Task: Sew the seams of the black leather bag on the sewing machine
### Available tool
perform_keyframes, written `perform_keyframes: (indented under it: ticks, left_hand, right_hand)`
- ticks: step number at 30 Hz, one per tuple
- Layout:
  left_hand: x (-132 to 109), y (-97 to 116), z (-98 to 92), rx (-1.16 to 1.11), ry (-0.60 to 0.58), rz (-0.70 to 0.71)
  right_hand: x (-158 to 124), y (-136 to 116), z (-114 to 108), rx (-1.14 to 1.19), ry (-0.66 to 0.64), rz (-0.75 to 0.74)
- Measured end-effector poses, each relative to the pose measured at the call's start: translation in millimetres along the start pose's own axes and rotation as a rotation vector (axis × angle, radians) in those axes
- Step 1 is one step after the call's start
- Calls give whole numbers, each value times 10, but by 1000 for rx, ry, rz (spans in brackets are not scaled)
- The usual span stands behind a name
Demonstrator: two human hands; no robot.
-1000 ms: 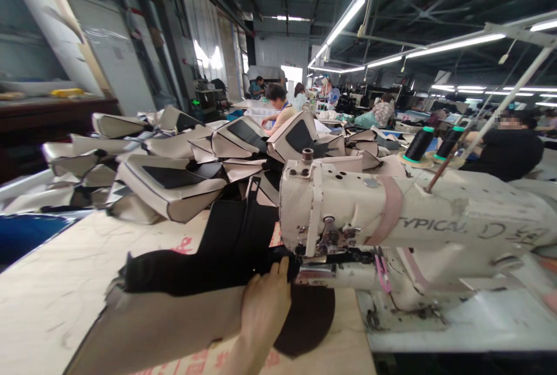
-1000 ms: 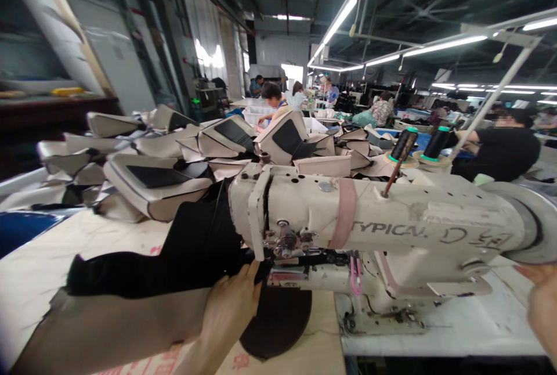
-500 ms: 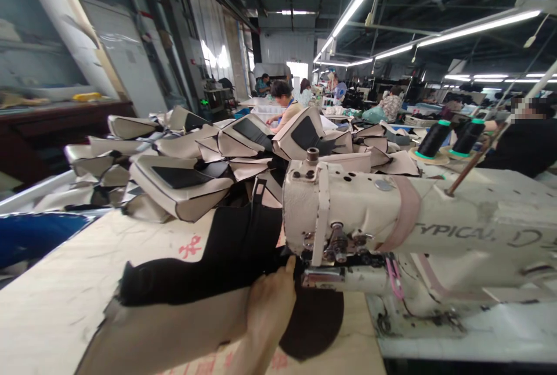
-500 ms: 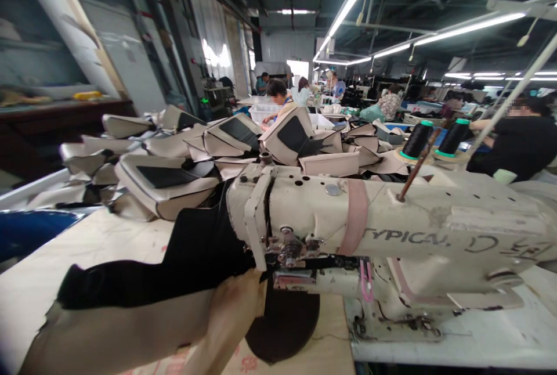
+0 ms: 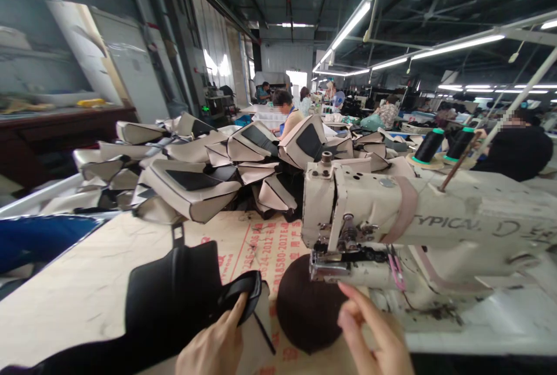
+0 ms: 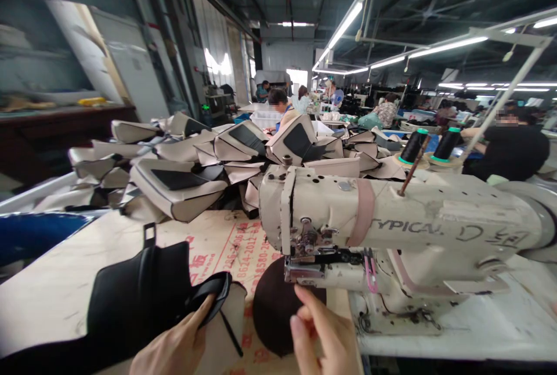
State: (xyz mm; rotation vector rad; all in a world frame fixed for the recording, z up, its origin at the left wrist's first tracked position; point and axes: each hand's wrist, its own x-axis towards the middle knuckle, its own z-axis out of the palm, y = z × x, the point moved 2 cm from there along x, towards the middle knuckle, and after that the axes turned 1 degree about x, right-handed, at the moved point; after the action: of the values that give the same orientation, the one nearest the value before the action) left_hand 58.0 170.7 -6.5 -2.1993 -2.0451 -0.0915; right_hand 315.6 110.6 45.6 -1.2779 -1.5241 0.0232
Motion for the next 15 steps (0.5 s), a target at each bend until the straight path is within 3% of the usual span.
perform_keyframes:
  ticks: [1, 3, 6, 8, 10, 13, 15]
  left_hand:
    - [-7, 15, -3, -10, 9, -8]
    - [-13, 15, -10, -15, 32, -5]
    - [-29, -7, 6, 6, 54, 16]
    - [-19, 18, 26, -3, 61, 38]
    - [38, 82, 28, -24, 51, 58]
    - [214, 136, -39, -42, -1, 73]
    - [334, 32, -112, -45, -28, 56]
  right_hand:
    - [36, -121, 279, 128, -87, 37]
    - [177, -294, 654, 278, -92, 156]
    - [351, -362, 866, 359, 96, 295]
    - [386, -297, 875, 273, 131, 244]
    - [400, -192, 813, 55, 21, 35]
    - [426, -44, 581, -261, -170, -269]
    - [425, -29, 377, -312, -142, -351]
